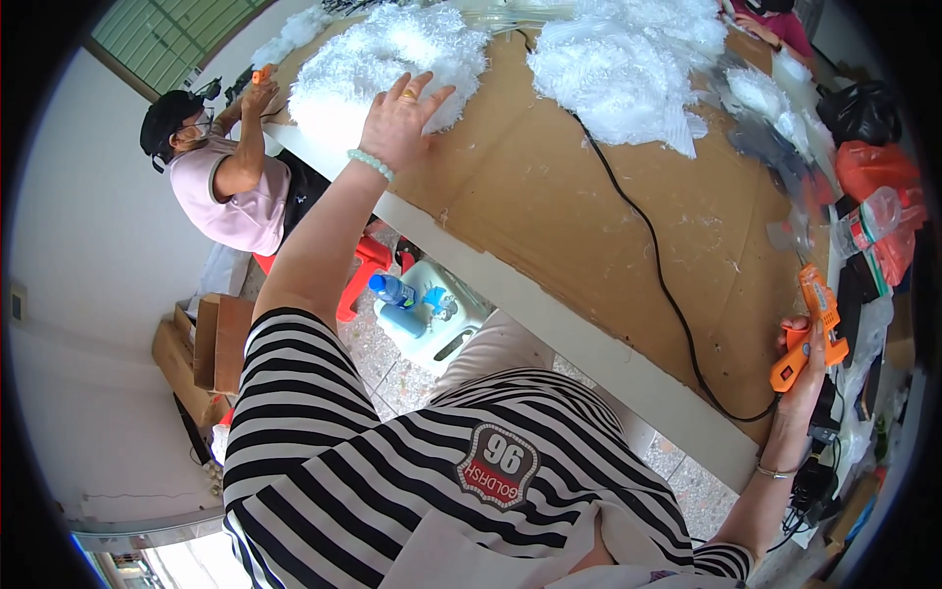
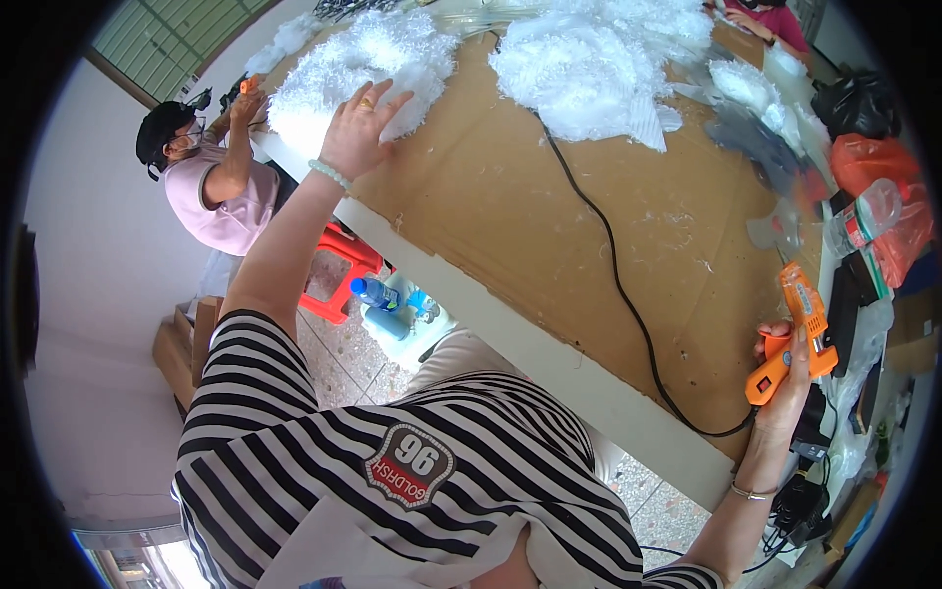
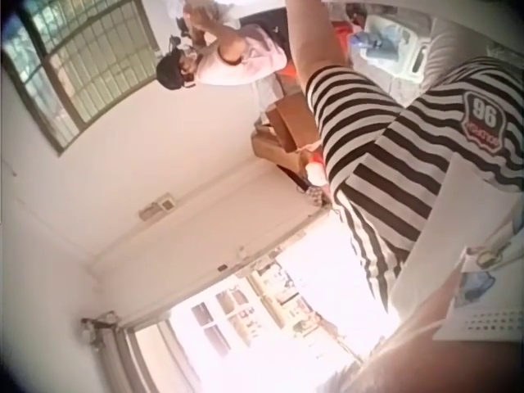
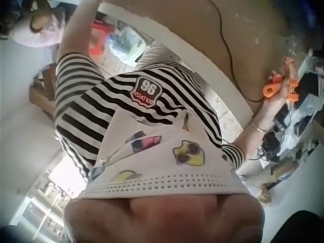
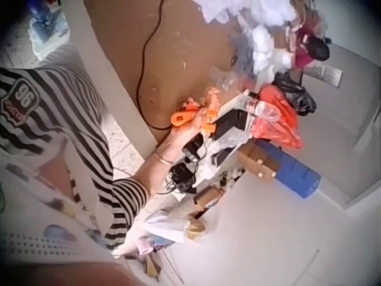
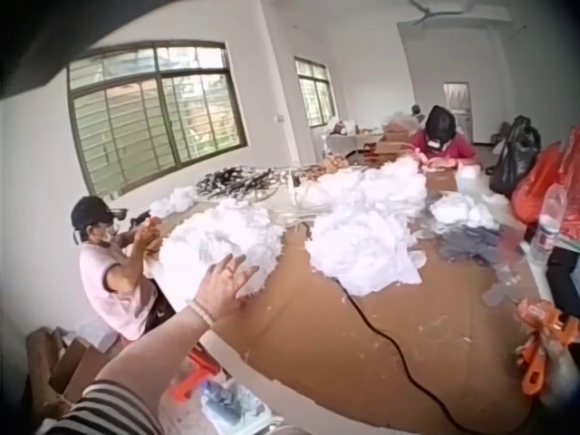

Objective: Using a hot glue gun to attach white fiberfill material to a cardboard surface.

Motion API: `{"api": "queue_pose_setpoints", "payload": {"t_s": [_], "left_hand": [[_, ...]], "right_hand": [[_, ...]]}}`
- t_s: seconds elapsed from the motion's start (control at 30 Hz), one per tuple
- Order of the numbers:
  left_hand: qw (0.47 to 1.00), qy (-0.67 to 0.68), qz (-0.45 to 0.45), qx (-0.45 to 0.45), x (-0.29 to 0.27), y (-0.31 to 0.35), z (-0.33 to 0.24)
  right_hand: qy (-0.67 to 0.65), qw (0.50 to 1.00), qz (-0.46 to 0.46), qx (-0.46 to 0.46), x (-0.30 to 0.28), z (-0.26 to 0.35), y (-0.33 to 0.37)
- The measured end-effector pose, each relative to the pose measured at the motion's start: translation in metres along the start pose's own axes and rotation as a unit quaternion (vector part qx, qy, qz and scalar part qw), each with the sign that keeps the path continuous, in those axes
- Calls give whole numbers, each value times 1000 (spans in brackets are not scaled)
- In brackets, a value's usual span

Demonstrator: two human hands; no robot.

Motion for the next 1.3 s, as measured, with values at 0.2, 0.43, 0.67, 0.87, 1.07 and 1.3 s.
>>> {"api": "queue_pose_setpoints", "payload": {"t_s": [0.2,0.43,0.67,0.87,1.07,1.3], "left_hand": [[988,-63,131,56,31,-2,3],[975,-136,156,77,38,-2,6],[985,149,78,-37,28,-4,26],[891,331,-176,-256,1,-16,95],[670,580,-399,-234,-62,-31,125],[677,607,-408,-83,-145,-63,51]], "right_hand": [[-4,1000,8,-1,6,5,3],[-2,1000,9,-3,4,3,4],[-13,1000,-7,9,6,6,5],[-13,1000,-5,5,10,11,5],[-12,1000,-3,-14,9,8,5],[-25,999,21,-3,10,10,3]]}}
Point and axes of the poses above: each hand's wrist, its own y-axis away from the middle knuckle, its own x-axis out of the palm, z = x × y, the point moved 6 cm from there along -y, towards the middle knuckle, and after that the axes turned 9 degrees about y, right-handed, at the moved point
